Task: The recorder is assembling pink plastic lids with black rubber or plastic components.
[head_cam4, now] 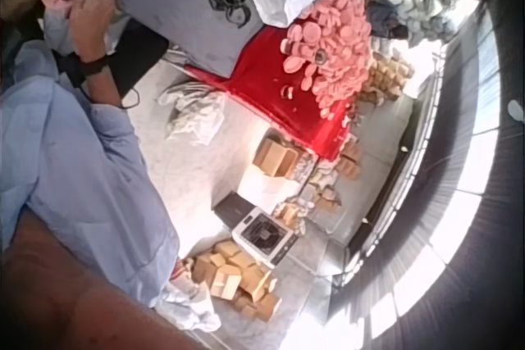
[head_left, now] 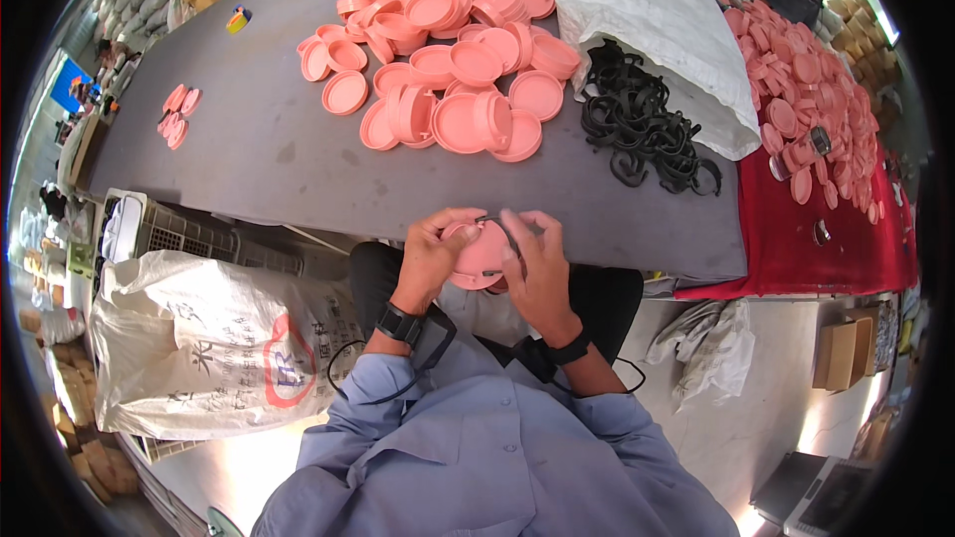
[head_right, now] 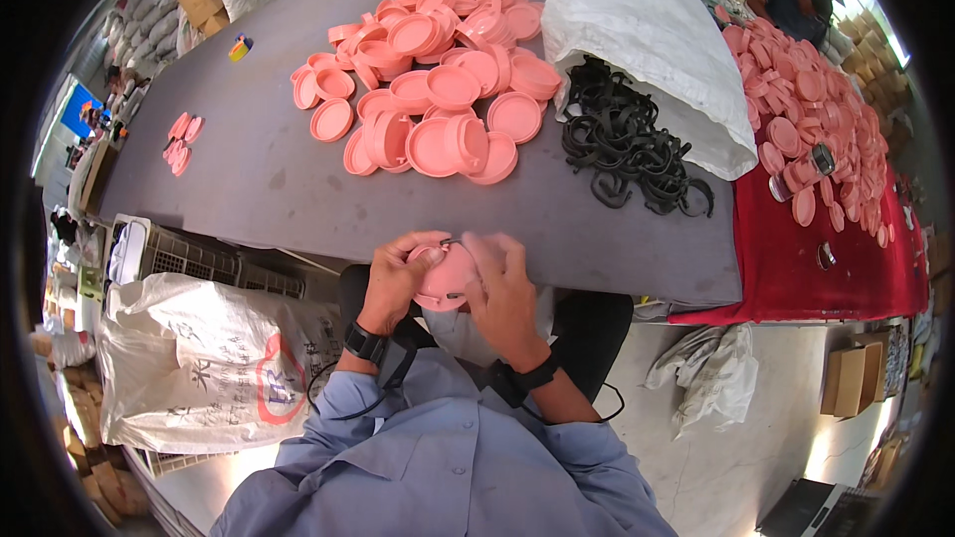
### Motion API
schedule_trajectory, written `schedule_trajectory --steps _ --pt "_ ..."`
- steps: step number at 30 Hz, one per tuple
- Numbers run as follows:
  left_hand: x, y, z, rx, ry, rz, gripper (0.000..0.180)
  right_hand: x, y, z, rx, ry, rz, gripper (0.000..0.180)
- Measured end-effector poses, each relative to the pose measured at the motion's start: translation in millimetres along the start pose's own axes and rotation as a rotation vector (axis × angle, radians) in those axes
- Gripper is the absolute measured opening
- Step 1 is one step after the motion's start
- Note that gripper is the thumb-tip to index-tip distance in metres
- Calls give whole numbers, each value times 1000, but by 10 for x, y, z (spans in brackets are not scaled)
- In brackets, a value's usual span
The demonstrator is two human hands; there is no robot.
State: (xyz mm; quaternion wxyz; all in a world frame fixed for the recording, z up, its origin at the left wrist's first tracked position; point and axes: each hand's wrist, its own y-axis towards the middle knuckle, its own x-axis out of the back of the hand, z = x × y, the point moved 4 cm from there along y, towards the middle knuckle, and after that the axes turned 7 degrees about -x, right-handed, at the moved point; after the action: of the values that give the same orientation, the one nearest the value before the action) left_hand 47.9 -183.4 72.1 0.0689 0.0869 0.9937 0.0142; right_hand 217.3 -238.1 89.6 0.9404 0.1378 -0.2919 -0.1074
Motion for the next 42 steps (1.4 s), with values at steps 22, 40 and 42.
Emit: schedule_trajectory --steps 22,40,42 --pt "208 -289 238 -95 307 -215 15 -344 -108 -169 195 230 303 25" --pt "291 -790 1423 216 31 -116 30 -841 -822 -882 -294 143 459 56" --pt "316 -860 1601 270 173 -105 32 -858 -877 -925 -334 86 518 58"
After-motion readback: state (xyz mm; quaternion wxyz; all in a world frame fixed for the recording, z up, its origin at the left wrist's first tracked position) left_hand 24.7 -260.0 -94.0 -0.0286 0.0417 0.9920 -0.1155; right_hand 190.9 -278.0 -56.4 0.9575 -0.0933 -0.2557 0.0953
